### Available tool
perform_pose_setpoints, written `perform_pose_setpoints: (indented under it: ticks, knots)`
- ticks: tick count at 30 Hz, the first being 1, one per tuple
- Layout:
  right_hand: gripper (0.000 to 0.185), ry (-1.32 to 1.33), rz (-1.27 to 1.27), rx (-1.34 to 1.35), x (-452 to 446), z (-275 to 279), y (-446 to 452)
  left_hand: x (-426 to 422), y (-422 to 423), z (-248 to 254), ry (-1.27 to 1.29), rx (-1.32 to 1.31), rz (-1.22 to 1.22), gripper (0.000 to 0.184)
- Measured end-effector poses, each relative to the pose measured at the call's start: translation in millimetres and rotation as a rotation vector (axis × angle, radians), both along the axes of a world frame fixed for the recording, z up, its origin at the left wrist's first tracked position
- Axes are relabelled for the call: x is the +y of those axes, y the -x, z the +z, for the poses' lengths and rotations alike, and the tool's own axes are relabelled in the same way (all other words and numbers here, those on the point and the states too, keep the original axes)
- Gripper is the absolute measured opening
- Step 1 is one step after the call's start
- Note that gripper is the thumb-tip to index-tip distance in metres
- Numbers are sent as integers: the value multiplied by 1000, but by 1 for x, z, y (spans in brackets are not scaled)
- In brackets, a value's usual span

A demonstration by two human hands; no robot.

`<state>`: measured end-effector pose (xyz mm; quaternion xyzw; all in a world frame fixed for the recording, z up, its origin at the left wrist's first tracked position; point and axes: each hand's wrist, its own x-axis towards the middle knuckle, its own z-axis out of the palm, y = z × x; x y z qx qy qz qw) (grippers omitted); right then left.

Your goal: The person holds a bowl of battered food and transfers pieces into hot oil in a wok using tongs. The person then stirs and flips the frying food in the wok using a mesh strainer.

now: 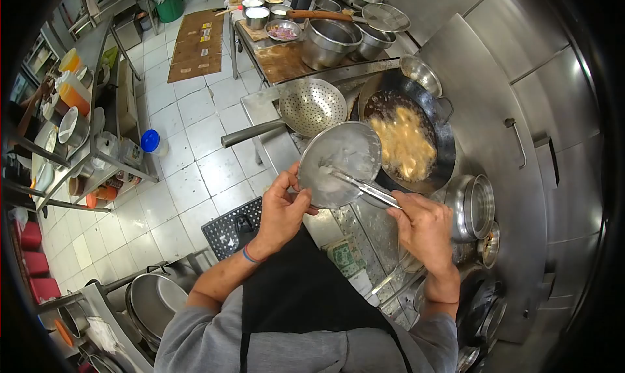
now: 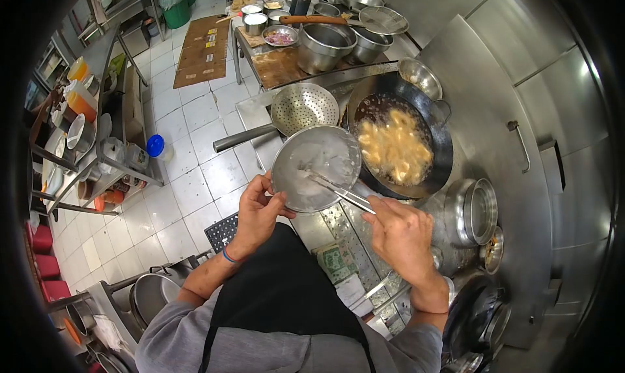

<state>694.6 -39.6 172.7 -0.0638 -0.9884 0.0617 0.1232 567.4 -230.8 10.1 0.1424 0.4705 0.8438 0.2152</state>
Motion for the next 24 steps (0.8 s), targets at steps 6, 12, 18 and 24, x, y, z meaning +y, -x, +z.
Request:
perform_pose_setpoints:
  ticks: [6, 12, 18, 24]
  knots:
    - [22, -65, -71, 165, 21, 26, -1, 0, 6, -19, 55, -58, 63, 17]
    - [22, -246, -378, 102, 86, 2, 44, -5, 4, -26, 95, -110, 79, 18]
    - [24, -299, -511, 94, 149, -46, 84, -10, 2, -15, 70, -91, 35, 19]
    - [28, -217, -407, 334, 89, 6, 36, -19, 3, -12, 54, -126, 73, 13]
